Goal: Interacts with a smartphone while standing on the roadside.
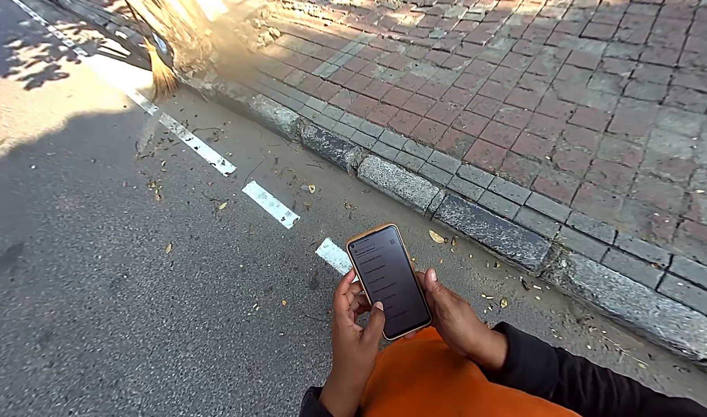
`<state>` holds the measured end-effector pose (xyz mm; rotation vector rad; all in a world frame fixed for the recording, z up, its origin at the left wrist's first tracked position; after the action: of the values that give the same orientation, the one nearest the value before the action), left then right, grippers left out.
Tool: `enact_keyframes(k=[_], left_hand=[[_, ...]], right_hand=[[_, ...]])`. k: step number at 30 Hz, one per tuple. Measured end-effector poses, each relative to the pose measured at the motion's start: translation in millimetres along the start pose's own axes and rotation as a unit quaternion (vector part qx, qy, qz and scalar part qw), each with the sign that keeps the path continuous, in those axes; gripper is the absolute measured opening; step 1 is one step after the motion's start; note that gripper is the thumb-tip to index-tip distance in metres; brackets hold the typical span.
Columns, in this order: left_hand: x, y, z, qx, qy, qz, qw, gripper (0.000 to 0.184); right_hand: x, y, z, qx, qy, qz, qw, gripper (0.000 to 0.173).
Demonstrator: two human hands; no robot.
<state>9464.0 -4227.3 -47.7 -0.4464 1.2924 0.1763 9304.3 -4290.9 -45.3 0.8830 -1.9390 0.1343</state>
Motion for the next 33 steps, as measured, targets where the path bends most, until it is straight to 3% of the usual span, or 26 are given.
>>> enact_keyframes(k=[8, 19, 26, 31, 33], left_hand=[[1.2, 0.4, -2.5, -0.013, -0.006, -0.002, 1.000, 0.055], [0.2, 6.3, -11.2, -0.027, -0.022, -0.005, 0.999, 0.079], [2.6, 10.2, -1.4, 0.039, 0.059, -0.035, 0.997, 0.069], [-0.1, 13.2, 1.3, 0.042, 0.174, 0.105, 0.978, 0.056], [2.1, 15.3, 2.1, 0.064, 0.176, 0.111, 0.976, 0.050]], right_hand=[[-1.2, 0.6, 3.2, 0.003, 0.000, -0.005, 1.000, 0.062], [-4.6, 3.5, 4.1, 0.006, -0.001, 0.008, 1.000, 0.060], [-1.2, 5.7, 4.1, 0.005, 0.001, -0.003, 1.000, 0.063], [1.3, 6.6, 4.6, 0.007, 0.003, 0.004, 1.000, 0.062], [0.7, 7.2, 5.3, 0.000, 0.008, -0.001, 1.000, 0.063]])
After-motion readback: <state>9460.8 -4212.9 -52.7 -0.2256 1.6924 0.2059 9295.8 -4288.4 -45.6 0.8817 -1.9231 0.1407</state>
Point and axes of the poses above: each hand's wrist, its own y-axis away from the middle knuckle, its own z-axis out of the back of the hand, x = y × z, the point moved 1 cm from there along -y, towards the middle knuckle, and after that the axes turned 7 degrees about -y, right-handed, at the moved point
